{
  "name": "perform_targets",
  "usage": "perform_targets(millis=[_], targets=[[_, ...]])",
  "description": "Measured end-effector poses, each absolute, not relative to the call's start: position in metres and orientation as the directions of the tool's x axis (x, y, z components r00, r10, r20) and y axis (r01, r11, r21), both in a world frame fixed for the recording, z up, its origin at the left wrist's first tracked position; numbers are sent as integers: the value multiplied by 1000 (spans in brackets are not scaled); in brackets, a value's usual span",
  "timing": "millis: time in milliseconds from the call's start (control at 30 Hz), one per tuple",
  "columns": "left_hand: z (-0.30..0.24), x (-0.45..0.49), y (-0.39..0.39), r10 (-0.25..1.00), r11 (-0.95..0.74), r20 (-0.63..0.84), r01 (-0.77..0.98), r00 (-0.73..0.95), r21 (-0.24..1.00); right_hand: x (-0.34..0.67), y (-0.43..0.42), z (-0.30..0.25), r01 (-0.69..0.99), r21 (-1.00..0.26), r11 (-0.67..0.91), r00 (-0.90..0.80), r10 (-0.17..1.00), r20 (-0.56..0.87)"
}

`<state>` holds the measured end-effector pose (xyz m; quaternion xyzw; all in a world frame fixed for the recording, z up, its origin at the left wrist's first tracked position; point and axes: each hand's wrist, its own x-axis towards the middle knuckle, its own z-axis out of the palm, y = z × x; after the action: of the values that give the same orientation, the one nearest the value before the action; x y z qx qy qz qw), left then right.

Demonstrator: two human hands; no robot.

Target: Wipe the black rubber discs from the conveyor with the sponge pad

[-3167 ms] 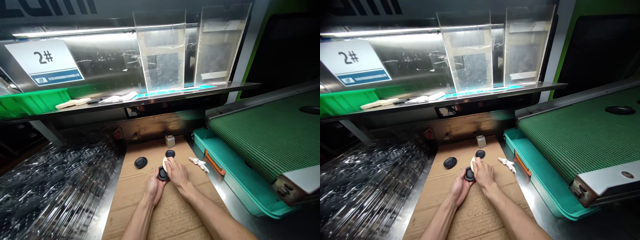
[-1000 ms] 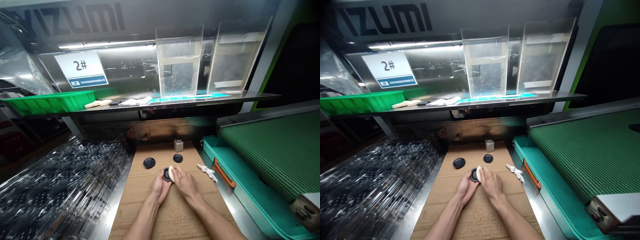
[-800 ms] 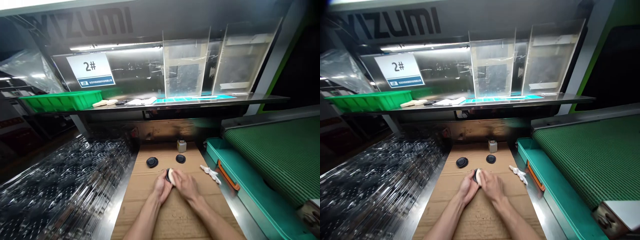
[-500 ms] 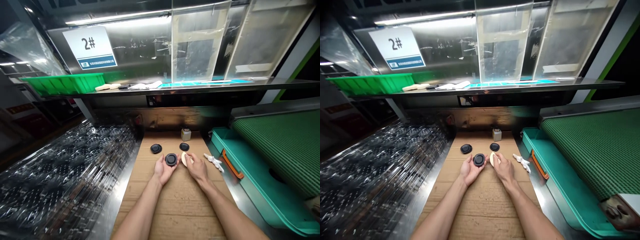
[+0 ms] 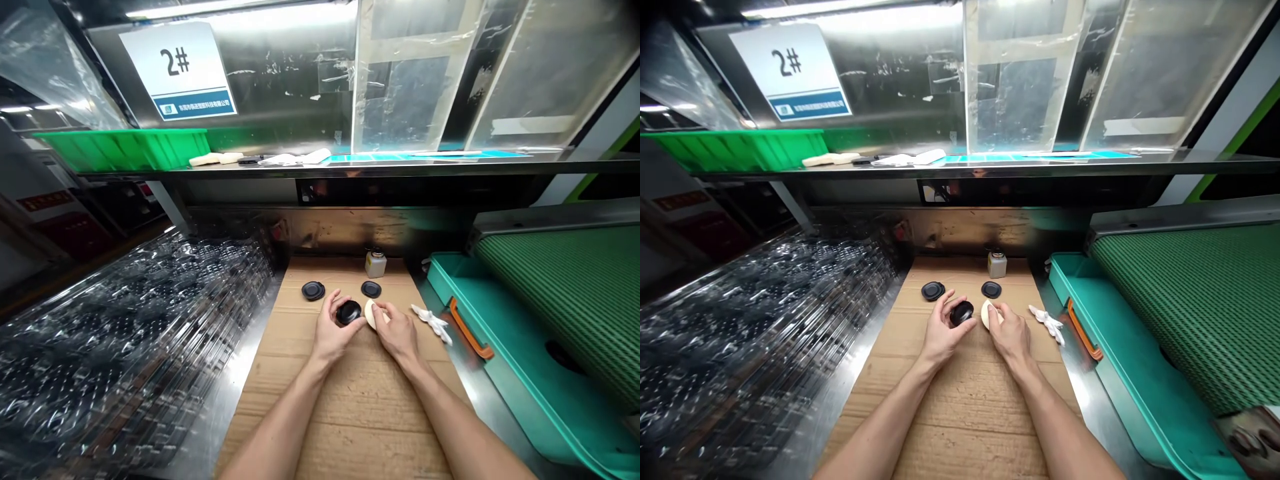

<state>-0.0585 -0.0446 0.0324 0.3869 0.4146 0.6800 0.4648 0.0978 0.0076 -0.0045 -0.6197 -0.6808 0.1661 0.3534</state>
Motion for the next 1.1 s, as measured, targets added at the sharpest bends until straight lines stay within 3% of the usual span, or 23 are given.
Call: perform_targets(millis=[100, 667, 800, 900, 1000, 1100], targets=[[37, -55, -51, 926, -293, 225, -201, -303, 935, 98, 8, -5, 737, -653, 172, 20, 961, 276], [50, -43, -62, 897, -359, 257, -253, -359, 899, 98, 9, -6, 757, -635, 156, 20, 965, 262], [47, -54, -57, 897, -367, 319, -114, -307, 923, 98, 8, -5, 755, -637, 155, 15, 967, 253], [40, -79, -49, 950, -190, 210, 108, -233, 976, 98, 8, -4, 768, -627, 132, 29, 971, 239], [29, -102, -43, 939, -19, 170, 451, -298, 892, 97, 7, -4, 786, -604, 129, 21, 972, 235], [18, -111, -42, 897, -44, 263, 523, -354, 851, 97, 6, -4, 778, -610, 154, -3, 971, 241]])
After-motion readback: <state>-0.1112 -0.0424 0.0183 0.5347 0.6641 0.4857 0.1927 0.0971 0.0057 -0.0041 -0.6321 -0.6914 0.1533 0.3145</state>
